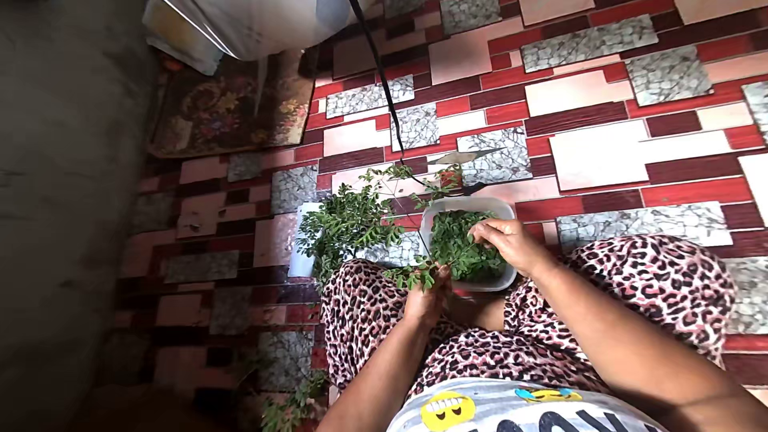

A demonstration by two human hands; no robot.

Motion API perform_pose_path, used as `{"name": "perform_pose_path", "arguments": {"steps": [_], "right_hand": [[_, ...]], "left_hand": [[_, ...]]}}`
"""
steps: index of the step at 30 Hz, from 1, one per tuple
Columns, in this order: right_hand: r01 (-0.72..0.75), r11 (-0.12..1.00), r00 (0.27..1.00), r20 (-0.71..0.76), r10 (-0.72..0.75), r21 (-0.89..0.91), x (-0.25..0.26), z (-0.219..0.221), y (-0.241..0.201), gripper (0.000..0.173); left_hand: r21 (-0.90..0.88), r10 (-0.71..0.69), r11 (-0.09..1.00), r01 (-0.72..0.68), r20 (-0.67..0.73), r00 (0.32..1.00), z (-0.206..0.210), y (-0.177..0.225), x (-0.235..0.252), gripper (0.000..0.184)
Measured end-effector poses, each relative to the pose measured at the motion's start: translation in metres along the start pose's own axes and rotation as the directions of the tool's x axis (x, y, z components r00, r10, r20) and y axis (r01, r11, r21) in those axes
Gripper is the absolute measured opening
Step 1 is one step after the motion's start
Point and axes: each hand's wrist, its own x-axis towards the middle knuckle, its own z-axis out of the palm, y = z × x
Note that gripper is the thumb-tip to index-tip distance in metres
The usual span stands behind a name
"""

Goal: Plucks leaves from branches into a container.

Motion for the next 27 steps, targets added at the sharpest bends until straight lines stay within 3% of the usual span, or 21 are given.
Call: {"name": "perform_pose_path", "arguments": {"steps": [3,6,9,15,22,27], "right_hand": [[-0.136,0.990,0.981,0.147,0.129,0.037,-0.003,-0.009,-0.004,0.033],[-0.172,0.982,0.953,0.266,0.147,0.072,-0.006,-0.013,-0.010,0.010],[-0.109,0.992,0.968,0.234,0.090,0.070,-0.005,-0.010,-0.007,0.002],[0.093,0.991,0.982,0.173,-0.075,-0.099,-0.002,-0.022,-0.004,0.008],[-0.115,0.990,0.968,0.232,0.095,0.075,-0.005,-0.010,-0.008,0.003],[-0.070,0.996,0.976,0.211,0.057,0.055,-0.004,-0.004,-0.006,0.003]], "left_hand": [[-0.033,-0.024,0.999,0.023,-0.011,1.000,0.000,0.001,-0.001,0.011],[-0.035,-0.025,0.999,0.025,-0.005,1.000,0.001,0.001,-0.001,0.011],[-0.042,-0.017,0.999,0.017,-0.002,1.000,0.000,0.001,-0.001,0.012],[-0.022,-0.020,1.000,0.020,-0.021,1.000,0.001,0.001,-0.001,0.011],[-0.021,-0.016,1.000,0.016,0.001,1.000,0.000,0.000,0.000,0.012],[-0.010,-0.009,1.000,0.009,-0.002,1.000,0.002,0.000,0.000,0.011]]}}
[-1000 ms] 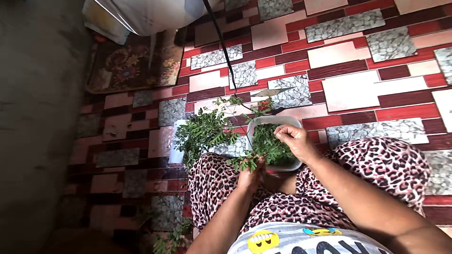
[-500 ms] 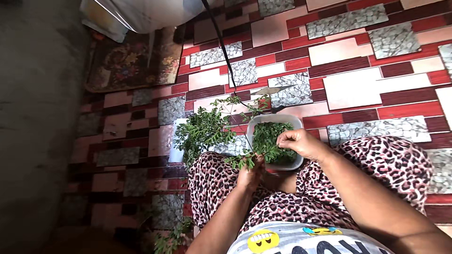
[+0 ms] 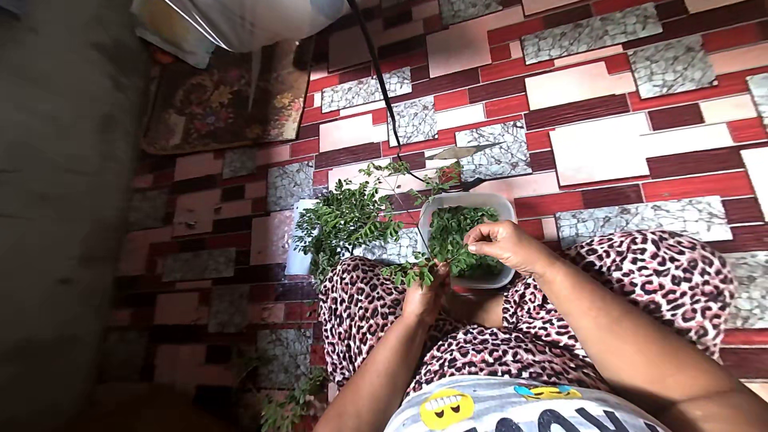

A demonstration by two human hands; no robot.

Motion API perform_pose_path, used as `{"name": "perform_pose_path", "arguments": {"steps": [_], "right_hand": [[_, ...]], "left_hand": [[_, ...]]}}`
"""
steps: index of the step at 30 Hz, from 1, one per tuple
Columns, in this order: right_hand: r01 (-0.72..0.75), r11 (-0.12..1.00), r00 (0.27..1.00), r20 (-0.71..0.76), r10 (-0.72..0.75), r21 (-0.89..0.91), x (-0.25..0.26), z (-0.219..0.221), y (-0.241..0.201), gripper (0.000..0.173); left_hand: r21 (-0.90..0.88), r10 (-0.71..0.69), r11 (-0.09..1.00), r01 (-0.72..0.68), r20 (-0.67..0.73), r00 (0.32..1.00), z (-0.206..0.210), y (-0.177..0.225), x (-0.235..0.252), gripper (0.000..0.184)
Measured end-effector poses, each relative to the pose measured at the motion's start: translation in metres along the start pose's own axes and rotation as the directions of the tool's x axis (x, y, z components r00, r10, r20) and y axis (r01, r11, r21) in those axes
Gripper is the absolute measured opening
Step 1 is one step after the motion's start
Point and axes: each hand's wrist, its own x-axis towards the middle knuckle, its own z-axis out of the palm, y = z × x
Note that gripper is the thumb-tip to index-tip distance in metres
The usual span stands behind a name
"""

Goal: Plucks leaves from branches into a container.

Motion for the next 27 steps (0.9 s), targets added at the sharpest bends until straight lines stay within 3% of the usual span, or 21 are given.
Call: {"name": "perform_pose_path", "arguments": {"steps": [7,11,17,22,27], "right_hand": [[0.063,0.982,0.998,-0.004,-0.065,-0.175,-0.003,-0.011,-0.002,0.005],[0.102,0.985,0.993,-0.036,-0.108,-0.137,-0.001,-0.014,-0.001,0.014],[0.090,0.990,0.996,-0.003,-0.090,-0.106,0.001,0.002,0.003,0.002],[0.206,0.973,0.964,-0.148,-0.220,-0.102,0.001,-0.003,0.001,0.008],[-0.014,0.998,1.000,-0.010,0.013,-0.057,-0.002,-0.017,0.001,0.008]], "left_hand": [[0.015,0.006,1.000,-0.006,0.006,1.000,-0.001,0.000,0.000,0.010],[0.038,0.015,0.999,-0.015,0.002,1.000,-0.001,-0.001,0.000,0.009],[0.067,0.031,0.997,-0.032,0.015,0.999,-0.004,-0.003,0.003,0.009],[0.046,0.028,0.999,-0.029,0.018,0.999,-0.003,-0.002,0.002,0.009],[-0.062,-0.006,0.998,0.007,0.022,1.000,-0.004,0.000,0.000,0.011]]}}
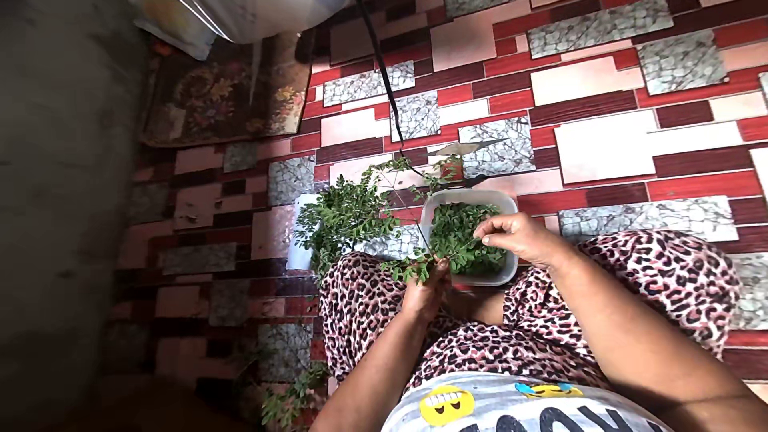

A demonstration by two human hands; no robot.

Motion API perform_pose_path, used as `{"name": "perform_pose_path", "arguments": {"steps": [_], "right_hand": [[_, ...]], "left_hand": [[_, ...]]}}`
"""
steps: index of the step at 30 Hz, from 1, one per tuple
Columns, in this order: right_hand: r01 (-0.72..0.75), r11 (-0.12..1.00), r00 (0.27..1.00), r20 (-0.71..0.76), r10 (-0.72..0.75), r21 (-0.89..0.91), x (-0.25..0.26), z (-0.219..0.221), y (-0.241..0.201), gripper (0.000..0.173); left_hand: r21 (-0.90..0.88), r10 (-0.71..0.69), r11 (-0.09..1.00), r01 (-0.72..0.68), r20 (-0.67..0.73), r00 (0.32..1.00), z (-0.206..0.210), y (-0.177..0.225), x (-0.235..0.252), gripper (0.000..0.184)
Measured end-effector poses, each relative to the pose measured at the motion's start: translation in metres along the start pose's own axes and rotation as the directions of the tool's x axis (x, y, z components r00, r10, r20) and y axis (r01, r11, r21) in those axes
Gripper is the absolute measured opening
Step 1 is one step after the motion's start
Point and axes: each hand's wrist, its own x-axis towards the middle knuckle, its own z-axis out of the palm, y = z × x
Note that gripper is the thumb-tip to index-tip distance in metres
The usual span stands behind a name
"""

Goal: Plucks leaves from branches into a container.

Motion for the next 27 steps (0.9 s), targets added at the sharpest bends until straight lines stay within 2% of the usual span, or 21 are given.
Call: {"name": "perform_pose_path", "arguments": {"steps": [4,9,12,16,19,21,23,27], "right_hand": [[-0.095,0.993,0.989,0.116,0.087,0.071,-0.003,0.013,-0.007,0.004],[-0.066,0.993,0.994,0.097,0.057,0.098,0.001,0.022,-0.003,0.001],[-0.033,0.999,0.994,0.107,0.029,0.037,0.001,0.022,-0.001,0.001],[0.028,0.991,0.990,0.143,-0.008,-0.134,-0.001,0.010,-0.005,0.007],[0.041,0.977,0.997,0.079,-0.025,-0.211,-0.001,0.000,-0.004,0.014],[0.057,0.982,0.998,0.021,-0.054,-0.178,-0.001,0.000,-0.004,0.021],[0.107,0.991,0.994,0.024,-0.105,-0.087,0.000,0.005,-0.002,0.022],[0.070,0.998,0.996,0.051,-0.069,-0.009,-0.001,0.021,-0.004,0.003]], "left_hand": [[0.024,-0.002,1.000,0.002,0.018,1.000,0.001,0.000,0.001,0.012],[0.068,0.001,0.998,0.000,-0.015,1.000,0.003,0.000,0.001,0.012],[0.089,0.009,0.996,-0.009,-0.001,1.000,0.003,0.000,0.001,0.011],[0.073,0.013,0.997,-0.012,-0.012,1.000,0.002,0.000,0.002,0.010],[0.064,0.008,0.998,-0.008,0.006,1.000,0.001,0.000,0.001,0.010],[0.072,0.012,0.997,-0.014,0.023,1.000,0.001,-0.001,0.002,0.010],[0.098,0.013,0.995,-0.016,0.032,0.999,0.000,-0.001,0.002,0.010],[0.130,0.024,0.991,-0.027,0.031,0.999,0.000,-0.002,0.003,0.010]]}}
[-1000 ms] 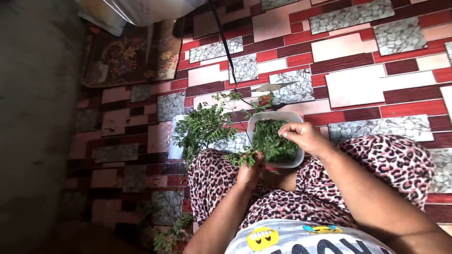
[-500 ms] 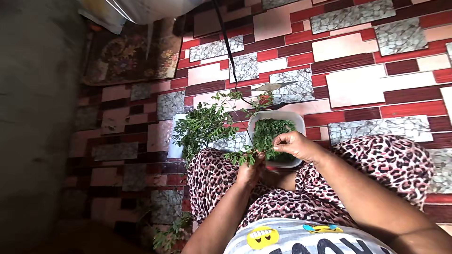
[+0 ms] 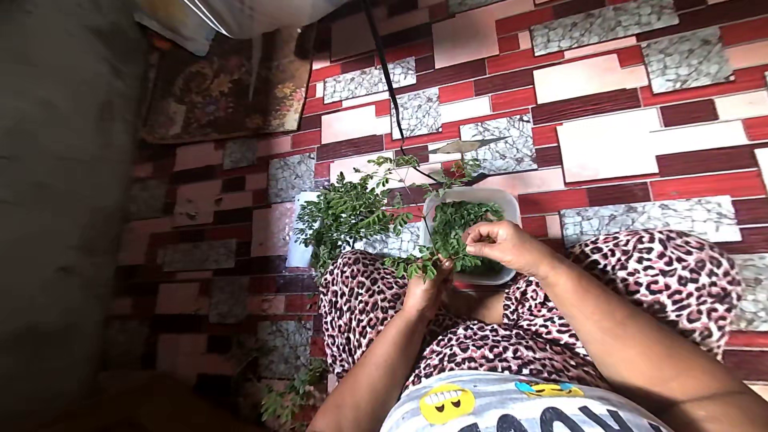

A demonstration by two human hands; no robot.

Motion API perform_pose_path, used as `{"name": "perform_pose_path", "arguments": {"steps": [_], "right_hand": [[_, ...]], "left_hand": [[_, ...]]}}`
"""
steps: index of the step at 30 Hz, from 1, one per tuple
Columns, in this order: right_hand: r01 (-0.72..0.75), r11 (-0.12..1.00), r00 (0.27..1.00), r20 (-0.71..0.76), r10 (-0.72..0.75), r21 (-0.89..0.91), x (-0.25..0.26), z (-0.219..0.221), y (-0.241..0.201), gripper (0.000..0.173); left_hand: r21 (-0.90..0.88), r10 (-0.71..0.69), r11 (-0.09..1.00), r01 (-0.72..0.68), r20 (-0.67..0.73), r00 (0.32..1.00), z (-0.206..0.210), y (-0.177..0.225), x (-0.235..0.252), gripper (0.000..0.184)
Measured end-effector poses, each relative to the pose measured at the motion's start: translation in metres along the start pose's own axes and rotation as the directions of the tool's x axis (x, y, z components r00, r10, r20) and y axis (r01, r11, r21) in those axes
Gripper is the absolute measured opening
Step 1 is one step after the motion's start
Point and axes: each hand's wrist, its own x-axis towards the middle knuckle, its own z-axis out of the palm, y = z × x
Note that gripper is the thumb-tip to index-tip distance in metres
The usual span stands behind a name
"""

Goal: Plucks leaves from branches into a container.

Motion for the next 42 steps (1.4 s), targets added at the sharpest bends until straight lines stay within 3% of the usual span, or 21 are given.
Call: {"name": "perform_pose_path", "arguments": {"steps": [8,13,17,23,28,32,39,42], "right_hand": [[0.044,0.998,0.998,-0.047,-0.046,-0.045,0.003,0.008,0.006,0.004],[0.140,0.989,0.973,-0.181,-0.147,-0.048,0.005,0.017,0.013,0.011],[0.084,0.996,0.974,-0.210,-0.081,0.004,0.006,0.011,0.011,0.009],[-0.025,0.998,0.995,-0.091,0.030,0.058,0.005,0.007,0.005,0.010],[0.134,0.990,0.981,-0.148,-0.125,0.053,0.007,0.014,0.012,0.005],[0.306,0.952,0.929,-0.228,-0.293,0.024,0.006,0.020,0.015,0.006],[0.373,0.927,0.888,-0.270,-0.371,-0.048,0.005,0.023,0.013,0.005],[0.446,0.871,0.837,-0.250,-0.487,-0.204,0.005,0.023,0.014,0.007]], "left_hand": [[0.016,0.013,1.000,-0.013,0.002,1.000,0.000,-0.001,0.001,0.008],[0.023,0.011,1.000,-0.011,0.004,1.000,0.000,0.000,0.000,0.008],[0.021,0.009,1.000,-0.009,0.003,1.000,0.001,0.000,0.000,0.008],[0.020,0.006,1.000,-0.006,0.016,1.000,0.000,0.000,0.000,0.008],[0.034,0.015,0.999,-0.016,0.020,1.000,-0.001,-0.002,0.001,0.007],[0.037,0.019,0.999,-0.020,0.028,0.999,0.000,0.000,0.000,0.008],[0.014,0.003,1.000,-0.003,0.017,1.000,0.001,0.002,0.000,0.009],[0.007,0.006,1.000,-0.006,0.018,1.000,0.001,0.002,-0.001,0.009]]}}
